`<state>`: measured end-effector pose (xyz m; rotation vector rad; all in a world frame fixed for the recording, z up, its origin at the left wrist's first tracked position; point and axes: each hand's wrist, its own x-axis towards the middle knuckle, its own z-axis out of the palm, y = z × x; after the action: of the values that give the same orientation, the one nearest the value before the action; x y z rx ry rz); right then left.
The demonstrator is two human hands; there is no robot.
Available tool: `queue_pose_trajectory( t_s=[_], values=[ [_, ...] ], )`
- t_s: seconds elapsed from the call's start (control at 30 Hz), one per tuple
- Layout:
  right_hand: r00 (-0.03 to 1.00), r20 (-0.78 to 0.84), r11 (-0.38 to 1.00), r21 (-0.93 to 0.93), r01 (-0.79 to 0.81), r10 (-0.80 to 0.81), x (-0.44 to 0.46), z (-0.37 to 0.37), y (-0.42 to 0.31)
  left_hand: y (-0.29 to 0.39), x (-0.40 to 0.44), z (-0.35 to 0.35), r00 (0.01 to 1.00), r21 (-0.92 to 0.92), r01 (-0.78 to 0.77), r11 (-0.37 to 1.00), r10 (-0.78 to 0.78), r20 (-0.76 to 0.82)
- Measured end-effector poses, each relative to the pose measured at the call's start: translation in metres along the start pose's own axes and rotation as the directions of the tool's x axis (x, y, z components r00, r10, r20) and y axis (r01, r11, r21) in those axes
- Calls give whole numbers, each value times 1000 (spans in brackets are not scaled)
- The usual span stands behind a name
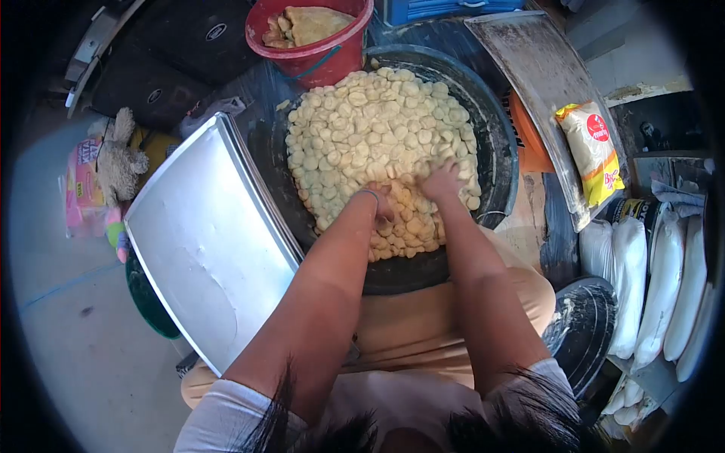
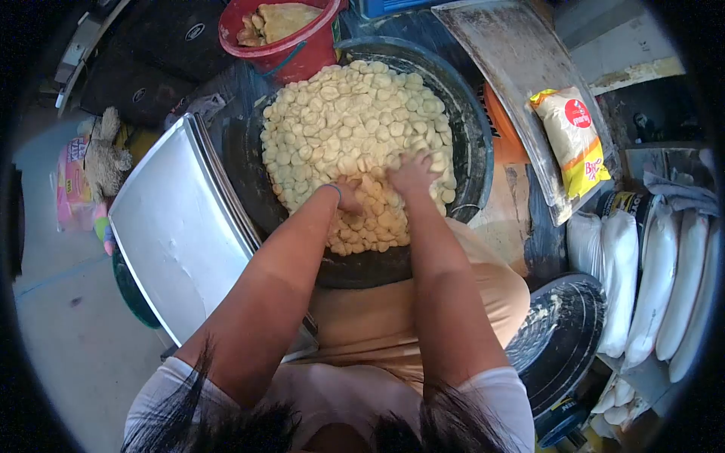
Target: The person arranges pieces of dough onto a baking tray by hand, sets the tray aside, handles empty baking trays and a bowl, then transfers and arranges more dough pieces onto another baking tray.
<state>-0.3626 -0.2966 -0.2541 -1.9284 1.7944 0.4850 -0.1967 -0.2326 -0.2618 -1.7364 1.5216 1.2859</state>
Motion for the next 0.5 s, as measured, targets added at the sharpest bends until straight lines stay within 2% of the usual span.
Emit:
queue_pose_trajectory(
  t_s=[0.03,0.07,0.13,0.17,0.2,0.23,0.27,0.33,0.4,0.43,0.47,0.5],
  values=[
    [996,76,997,-59,50,-46,-11,1,-5,3,-12,-7,1000,-24,5,1000,-5,-2],
    [963,211,984,-31,178,-168,-15,-8,-4,6,-22,-17,996,1,-20,1000,20,92],
    [798,453,909,78,409,-398,-27,-49,-2,9,-39,-42,960,50,-69,996,53,276],
    [787,535,928,350,125,-308,-24,-79,2,5,-26,-48,974,-18,-17,1000,21,225],
    [852,426,880,467,80,-304,12,-73,19,-1,-4,-52,983,-85,33,996,-17,183],
    [871,389,844,533,51,-298,50,-66,39,-7,13,-67,983,-107,38,994,-18,182],
    [938,92,840,480,254,-336,105,-26,73,-12,30,-81,984,-128,43,991,-19,180],
    [992,-124,851,520,70,-6,102,3,74,-7,40,-83,1000,-139,-2,990,6,29],
    [995,-98,975,216,43,-22,49,16,35,19,33,-58,941,-182,-28,983,-36,-335],
    [999,-19,981,193,37,-34,19,14,15,24,11,-53,983,-176,-11,984,-21,-180],
    [997,63,986,166,31,-41,-2,11,8,31,-10,-43,989,-118,-1,993,-16,-150],
    [978,128,984,88,155,-165,-7,27,14,36,-27,-33,992,-61,4,998,-12,-123]
  ],
)
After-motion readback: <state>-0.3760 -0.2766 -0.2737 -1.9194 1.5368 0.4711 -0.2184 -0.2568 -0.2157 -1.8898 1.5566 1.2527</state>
